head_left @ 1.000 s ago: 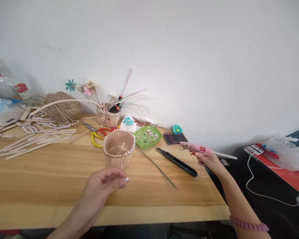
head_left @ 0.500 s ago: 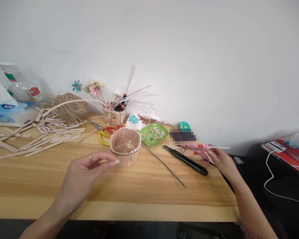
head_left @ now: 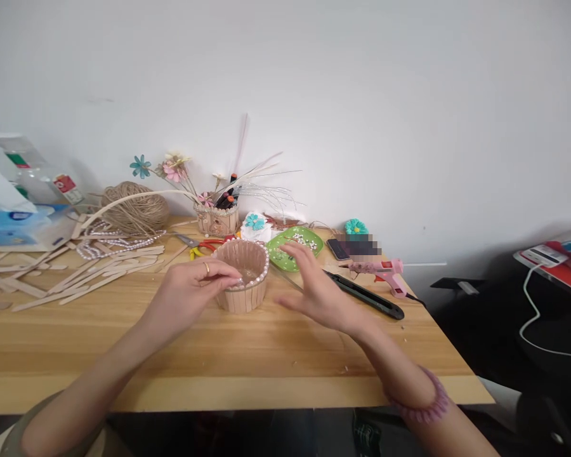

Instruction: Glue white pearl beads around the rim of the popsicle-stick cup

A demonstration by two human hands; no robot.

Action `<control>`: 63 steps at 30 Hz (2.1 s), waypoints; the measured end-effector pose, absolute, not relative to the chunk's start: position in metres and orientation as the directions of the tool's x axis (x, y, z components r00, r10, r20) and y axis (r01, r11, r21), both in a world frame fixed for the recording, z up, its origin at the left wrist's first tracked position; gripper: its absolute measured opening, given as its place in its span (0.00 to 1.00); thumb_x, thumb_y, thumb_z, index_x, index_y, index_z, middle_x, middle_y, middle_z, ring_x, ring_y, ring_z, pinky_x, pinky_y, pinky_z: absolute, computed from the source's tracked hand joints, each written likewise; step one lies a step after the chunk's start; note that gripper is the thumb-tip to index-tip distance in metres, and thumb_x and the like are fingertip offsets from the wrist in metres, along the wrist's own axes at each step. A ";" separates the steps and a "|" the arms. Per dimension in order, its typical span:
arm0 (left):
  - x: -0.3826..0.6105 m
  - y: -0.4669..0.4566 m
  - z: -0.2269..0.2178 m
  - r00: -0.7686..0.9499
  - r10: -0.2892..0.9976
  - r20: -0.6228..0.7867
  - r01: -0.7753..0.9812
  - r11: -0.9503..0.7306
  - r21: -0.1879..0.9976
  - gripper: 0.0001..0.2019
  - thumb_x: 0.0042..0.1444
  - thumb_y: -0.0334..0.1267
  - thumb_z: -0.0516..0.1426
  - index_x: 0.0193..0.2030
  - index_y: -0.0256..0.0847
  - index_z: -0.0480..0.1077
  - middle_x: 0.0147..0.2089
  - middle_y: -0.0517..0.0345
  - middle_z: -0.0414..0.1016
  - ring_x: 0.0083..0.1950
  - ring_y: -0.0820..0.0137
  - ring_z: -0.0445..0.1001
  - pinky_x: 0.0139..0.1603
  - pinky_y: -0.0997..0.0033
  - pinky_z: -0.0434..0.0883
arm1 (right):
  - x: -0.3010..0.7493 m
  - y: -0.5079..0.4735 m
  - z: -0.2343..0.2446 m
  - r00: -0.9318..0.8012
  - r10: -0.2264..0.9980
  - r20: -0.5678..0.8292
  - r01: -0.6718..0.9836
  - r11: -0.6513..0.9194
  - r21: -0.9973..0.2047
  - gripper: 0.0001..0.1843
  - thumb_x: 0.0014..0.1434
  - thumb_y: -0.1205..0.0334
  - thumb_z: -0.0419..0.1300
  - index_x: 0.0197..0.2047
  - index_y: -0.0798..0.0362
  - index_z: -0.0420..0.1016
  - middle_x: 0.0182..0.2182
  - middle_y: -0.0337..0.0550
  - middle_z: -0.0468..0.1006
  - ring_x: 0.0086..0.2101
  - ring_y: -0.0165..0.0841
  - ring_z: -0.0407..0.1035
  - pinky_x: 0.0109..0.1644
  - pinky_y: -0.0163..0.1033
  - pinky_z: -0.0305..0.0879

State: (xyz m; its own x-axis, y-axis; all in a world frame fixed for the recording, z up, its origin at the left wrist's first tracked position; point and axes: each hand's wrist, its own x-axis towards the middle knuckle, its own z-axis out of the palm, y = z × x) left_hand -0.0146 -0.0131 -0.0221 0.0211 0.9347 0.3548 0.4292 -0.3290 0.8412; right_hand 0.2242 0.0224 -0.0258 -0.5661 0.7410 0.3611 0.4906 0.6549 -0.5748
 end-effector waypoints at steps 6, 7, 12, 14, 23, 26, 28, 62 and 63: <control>-0.017 -0.008 -0.024 0.110 0.911 0.398 0.468 -0.401 0.788 0.06 0.52 0.37 0.61 0.31 0.45 0.81 0.34 0.57 0.84 0.36 0.63 0.79 0.41 0.68 0.74 | 0.190 0.032 -0.051 -0.567 0.731 0.381 0.400 0.648 -0.647 0.53 0.47 0.63 0.71 0.67 0.49 0.42 0.66 0.57 0.50 0.69 0.46 0.38 0.72 0.57 0.39; -0.017 -0.007 -0.024 0.125 0.907 0.402 0.473 -0.411 0.780 0.06 0.52 0.37 0.60 0.30 0.45 0.81 0.33 0.57 0.84 0.36 0.63 0.79 0.41 0.67 0.73 | 0.187 0.031 -0.054 -0.562 0.725 0.397 0.379 0.653 -0.656 0.54 0.47 0.62 0.71 0.67 0.49 0.42 0.66 0.56 0.50 0.69 0.46 0.40 0.72 0.57 0.40; -0.019 -0.005 -0.021 0.223 0.871 0.438 0.490 -0.489 0.722 0.07 0.54 0.36 0.59 0.31 0.45 0.81 0.32 0.57 0.83 0.36 0.64 0.79 0.40 0.67 0.72 | 0.177 0.029 -0.062 -0.575 0.710 0.407 0.325 0.654 -0.682 0.55 0.49 0.62 0.70 0.68 0.52 0.38 0.67 0.59 0.51 0.67 0.46 0.47 0.71 0.55 0.45; -0.019 -0.004 -0.021 0.252 0.856 0.451 0.494 -0.515 0.700 0.08 0.55 0.36 0.59 0.32 0.45 0.81 0.32 0.57 0.83 0.35 0.64 0.79 0.39 0.67 0.72 | 0.177 0.029 -0.064 -0.563 0.725 0.395 0.339 0.639 -0.691 0.53 0.50 0.63 0.69 0.68 0.51 0.39 0.67 0.58 0.52 0.67 0.46 0.48 0.70 0.55 0.47; -0.021 -0.001 -0.022 0.326 0.801 0.502 0.501 -0.597 0.627 0.09 0.56 0.35 0.57 0.32 0.45 0.81 0.33 0.55 0.83 0.36 0.64 0.79 0.40 0.67 0.74 | 0.176 0.028 -0.067 -0.555 0.733 0.393 0.369 0.640 -0.674 0.51 0.51 0.67 0.67 0.69 0.54 0.39 0.67 0.59 0.53 0.67 0.44 0.48 0.71 0.53 0.47; -0.021 -0.001 -0.022 0.359 0.776 0.519 0.507 -0.629 0.590 0.10 0.57 0.34 0.57 0.33 0.44 0.81 0.34 0.55 0.84 0.37 0.64 0.79 0.41 0.66 0.74 | 0.176 0.027 -0.066 -0.553 0.736 0.391 0.364 0.635 -0.681 0.51 0.51 0.68 0.67 0.69 0.56 0.39 0.67 0.61 0.52 0.67 0.44 0.48 0.71 0.52 0.47; -0.021 -0.001 -0.021 0.374 0.768 0.520 0.516 -0.638 0.572 0.11 0.58 0.34 0.55 0.33 0.45 0.80 0.34 0.54 0.84 0.38 0.63 0.79 0.42 0.65 0.74 | 0.176 0.026 -0.064 -0.551 0.740 0.386 0.353 0.625 -0.696 0.50 0.51 0.68 0.66 0.69 0.55 0.39 0.67 0.60 0.53 0.67 0.44 0.49 0.70 0.52 0.47; -0.023 -0.008 -0.024 0.406 0.726 0.555 0.651 -0.656 0.382 0.08 0.63 0.37 0.54 0.42 0.41 0.75 0.41 0.55 0.83 0.40 0.63 0.80 0.41 0.65 0.76 | 0.175 0.026 -0.064 -0.557 0.734 0.388 0.345 0.630 -0.696 0.52 0.51 0.70 0.66 0.70 0.53 0.38 0.67 0.58 0.53 0.66 0.43 0.50 0.70 0.52 0.49; -0.024 -0.009 -0.024 0.389 0.742 0.546 0.662 -0.637 0.395 0.08 0.63 0.38 0.54 0.43 0.40 0.74 0.41 0.54 0.82 0.41 0.63 0.80 0.43 0.64 0.76 | 0.175 0.026 -0.064 -0.562 0.728 0.394 0.343 0.638 -0.689 0.53 0.52 0.70 0.67 0.71 0.53 0.37 0.67 0.58 0.53 0.67 0.43 0.49 0.70 0.52 0.49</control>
State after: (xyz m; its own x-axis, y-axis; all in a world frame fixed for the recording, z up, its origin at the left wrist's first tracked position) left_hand -0.0243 -0.0090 -0.0244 0.3886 0.7421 0.5461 0.6617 -0.6372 0.3952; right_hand 0.1753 0.0260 -0.0636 -0.5619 0.7275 0.3938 0.3432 0.6381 -0.6892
